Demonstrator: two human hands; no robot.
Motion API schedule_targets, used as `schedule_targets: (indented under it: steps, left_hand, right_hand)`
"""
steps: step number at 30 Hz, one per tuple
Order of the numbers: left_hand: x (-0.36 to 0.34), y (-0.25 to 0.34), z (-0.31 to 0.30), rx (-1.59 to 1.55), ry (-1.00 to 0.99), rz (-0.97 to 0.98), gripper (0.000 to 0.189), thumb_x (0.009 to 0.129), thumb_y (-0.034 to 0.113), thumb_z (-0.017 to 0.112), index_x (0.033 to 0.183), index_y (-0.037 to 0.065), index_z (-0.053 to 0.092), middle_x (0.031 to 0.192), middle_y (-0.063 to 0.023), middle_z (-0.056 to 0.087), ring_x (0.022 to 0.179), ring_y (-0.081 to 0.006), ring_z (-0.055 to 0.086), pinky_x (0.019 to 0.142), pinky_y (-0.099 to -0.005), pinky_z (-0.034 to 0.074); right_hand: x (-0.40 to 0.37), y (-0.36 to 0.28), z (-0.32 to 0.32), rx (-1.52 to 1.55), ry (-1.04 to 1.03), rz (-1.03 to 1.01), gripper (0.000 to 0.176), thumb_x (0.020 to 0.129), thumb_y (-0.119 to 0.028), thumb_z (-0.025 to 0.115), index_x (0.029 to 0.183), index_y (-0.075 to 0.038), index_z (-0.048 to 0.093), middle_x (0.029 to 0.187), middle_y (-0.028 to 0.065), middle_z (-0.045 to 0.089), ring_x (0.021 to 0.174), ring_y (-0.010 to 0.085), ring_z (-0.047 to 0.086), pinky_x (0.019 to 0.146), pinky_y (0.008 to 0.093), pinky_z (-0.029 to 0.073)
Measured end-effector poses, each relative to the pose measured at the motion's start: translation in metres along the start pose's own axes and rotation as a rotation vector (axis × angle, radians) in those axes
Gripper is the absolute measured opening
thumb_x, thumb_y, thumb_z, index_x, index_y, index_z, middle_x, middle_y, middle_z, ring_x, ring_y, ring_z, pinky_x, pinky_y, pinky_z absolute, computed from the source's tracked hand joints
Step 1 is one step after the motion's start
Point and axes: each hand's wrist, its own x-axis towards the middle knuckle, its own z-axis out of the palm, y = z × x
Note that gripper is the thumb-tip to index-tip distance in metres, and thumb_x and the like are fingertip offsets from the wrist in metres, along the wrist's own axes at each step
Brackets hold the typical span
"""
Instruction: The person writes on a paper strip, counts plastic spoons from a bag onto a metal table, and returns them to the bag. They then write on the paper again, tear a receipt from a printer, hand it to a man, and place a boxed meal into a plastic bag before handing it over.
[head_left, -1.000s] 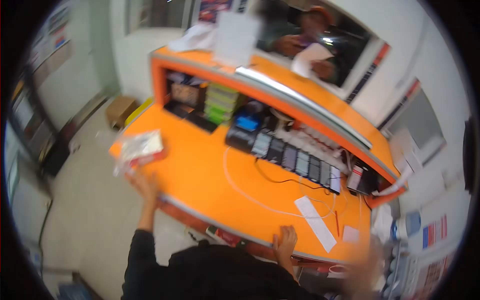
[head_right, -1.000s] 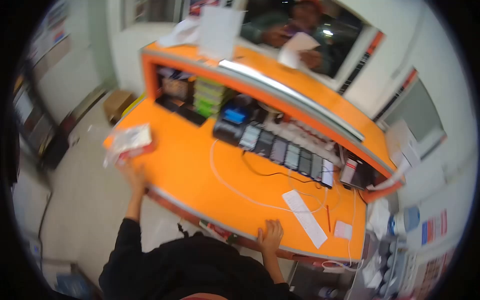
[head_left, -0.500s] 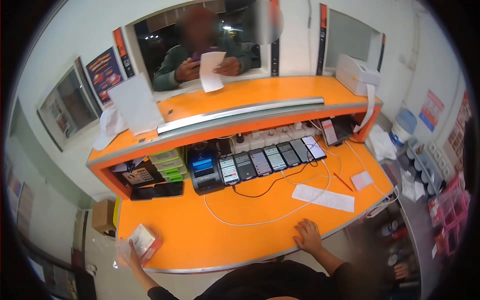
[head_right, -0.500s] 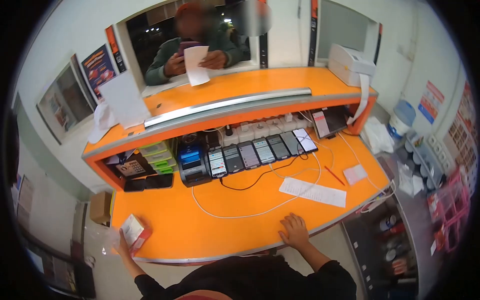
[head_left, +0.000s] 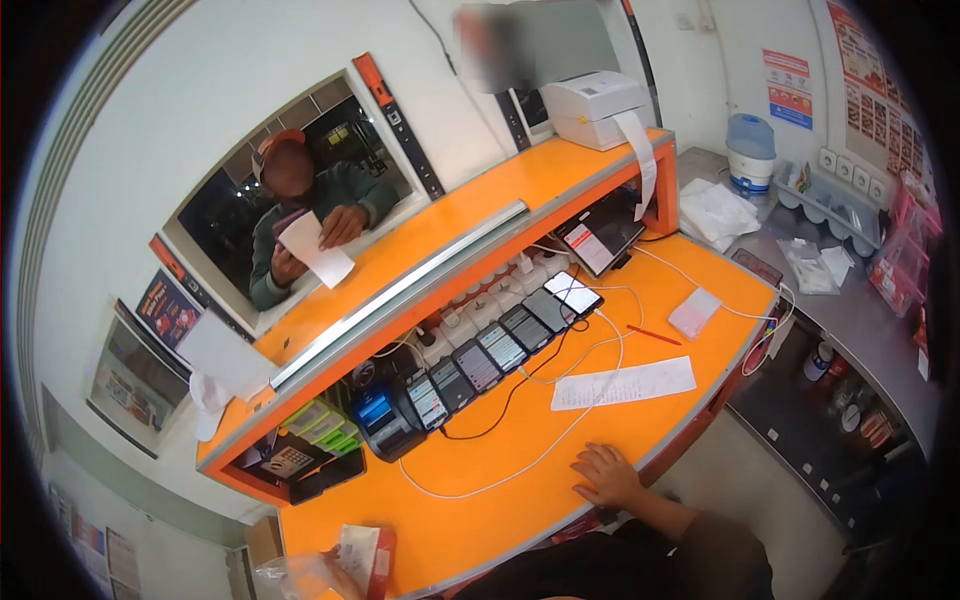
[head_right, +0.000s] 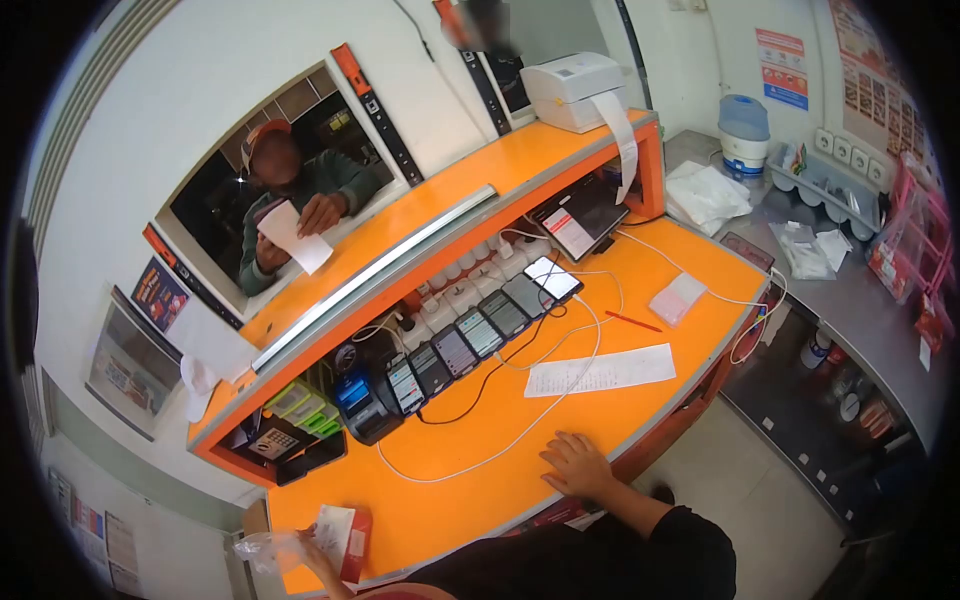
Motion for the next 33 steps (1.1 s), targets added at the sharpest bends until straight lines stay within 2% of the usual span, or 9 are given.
schedule_targets:
  steps: [7,11,15,20,22,25,26,29,33]
  left_hand:
    - [-0.068,0.184,0.090,-0.211,-0.067,-0.147,0.055,0.099,0.048,0.038,0.100,-0.002,0.061,0.097,-0.0102,0.060,0.094,-0.0211,0.057,0.086,-0.0332,0.045]
    - [-0.098,0.257,0.153,-0.424,-0.267,-0.195,0.058,0.096,0.053,0.039,0.108,0.000,0.061,0.109,-0.0127,0.060,0.099,-0.0211,0.058,0.089,-0.0319,0.045]
    - [-0.130,0.346,0.231,-0.477,-0.378,-0.233,0.049,0.096,0.052,0.042,0.087,0.005,0.053,0.105,-0.0164,0.063,0.103,-0.0240,0.057,0.095,-0.0371,0.041]
    - [-0.155,0.408,0.318,-0.796,-0.765,0.175,0.043,0.101,0.043,0.031,0.076,0.010,0.043,0.095,-0.0222,0.064,0.103,-0.0312,0.057,0.099,-0.0466,0.036]
    - [-0.142,0.406,0.351,-0.887,-1.016,0.450,0.045,0.102,0.042,0.024,0.076,0.010,0.041,0.091,-0.0223,0.064,0.099,-0.0335,0.058,0.100,-0.0500,0.035]
    - [-0.137,0.438,0.388,-0.795,-1.059,0.454,0.049,0.102,0.042,0.025,0.081,0.006,0.051,0.100,-0.0202,0.063,0.117,-0.0370,0.051,0.106,-0.0514,0.028]
    - [-0.133,0.456,0.392,-0.676,-1.061,0.562,0.052,0.101,0.044,0.030,0.095,0.000,0.058,0.111,-0.0201,0.061,0.116,-0.0315,0.052,0.105,-0.0413,0.032]
    - [-0.135,0.492,0.400,-0.483,-0.975,0.508,0.048,0.100,0.043,0.033,0.100,0.002,0.058,0.110,-0.0198,0.062,0.121,-0.0365,0.048,0.107,-0.0484,0.028]
    - [-0.137,0.512,0.418,-0.990,-1.128,0.171,0.045,0.099,0.042,0.037,0.108,0.005,0.060,0.111,-0.0193,0.063,0.117,-0.0392,0.052,0.104,-0.0490,0.035]
  right_hand:
    - [0.005,0.028,-0.011,0.621,0.015,0.105,0.036,0.086,-0.026,0.064,0.116,-0.007,0.057,0.114,0.0119,0.056,0.112,0.0308,0.052,0.093,0.0414,0.043]
    - [0.025,0.069,-0.038,1.162,-0.258,0.220,0.042,0.090,-0.025,0.062,0.125,-0.006,0.048,0.118,0.0095,0.054,0.109,0.0262,0.055,0.089,0.0386,0.046]
    - [0.049,0.117,-0.063,1.624,-0.331,0.279,0.057,0.093,-0.040,0.055,0.138,-0.011,0.035,0.127,0.0080,0.047,0.110,0.0247,0.055,0.092,0.0379,0.047]
    - [0.080,0.174,-0.142,2.028,-0.452,0.537,0.082,0.085,-0.072,0.040,0.148,-0.022,0.019,0.139,0.0116,0.041,0.118,0.0240,0.051,0.095,0.0482,0.046]
    - [0.083,0.213,-0.133,2.721,-0.821,0.080,0.086,0.084,-0.072,0.038,0.148,-0.019,0.017,0.143,0.0117,0.036,0.127,0.0246,0.044,0.102,0.0497,0.040]
    - [0.085,0.177,-0.216,2.163,-0.430,0.302,0.094,0.080,-0.076,0.039,0.148,-0.016,0.016,0.150,0.0134,0.026,0.132,0.0346,0.037,0.096,0.0520,0.046]
    - [0.078,0.178,-0.220,2.023,-0.434,0.179,0.099,0.079,-0.072,0.047,0.148,-0.012,0.010,0.151,0.0152,0.022,0.136,0.0340,0.031,0.102,0.0537,0.041]
    - [0.046,0.166,-0.206,1.657,-0.207,0.023,0.099,0.081,-0.060,0.060,0.147,-0.010,0.006,0.152,0.0150,0.016,0.138,0.0323,0.027,0.105,0.0535,0.036]
    - [0.039,0.147,-0.201,1.665,-0.203,-0.263,0.082,0.084,-0.006,0.063,0.146,-0.009,0.010,0.154,0.0171,0.006,0.142,0.0325,0.017,0.112,0.0476,0.021]
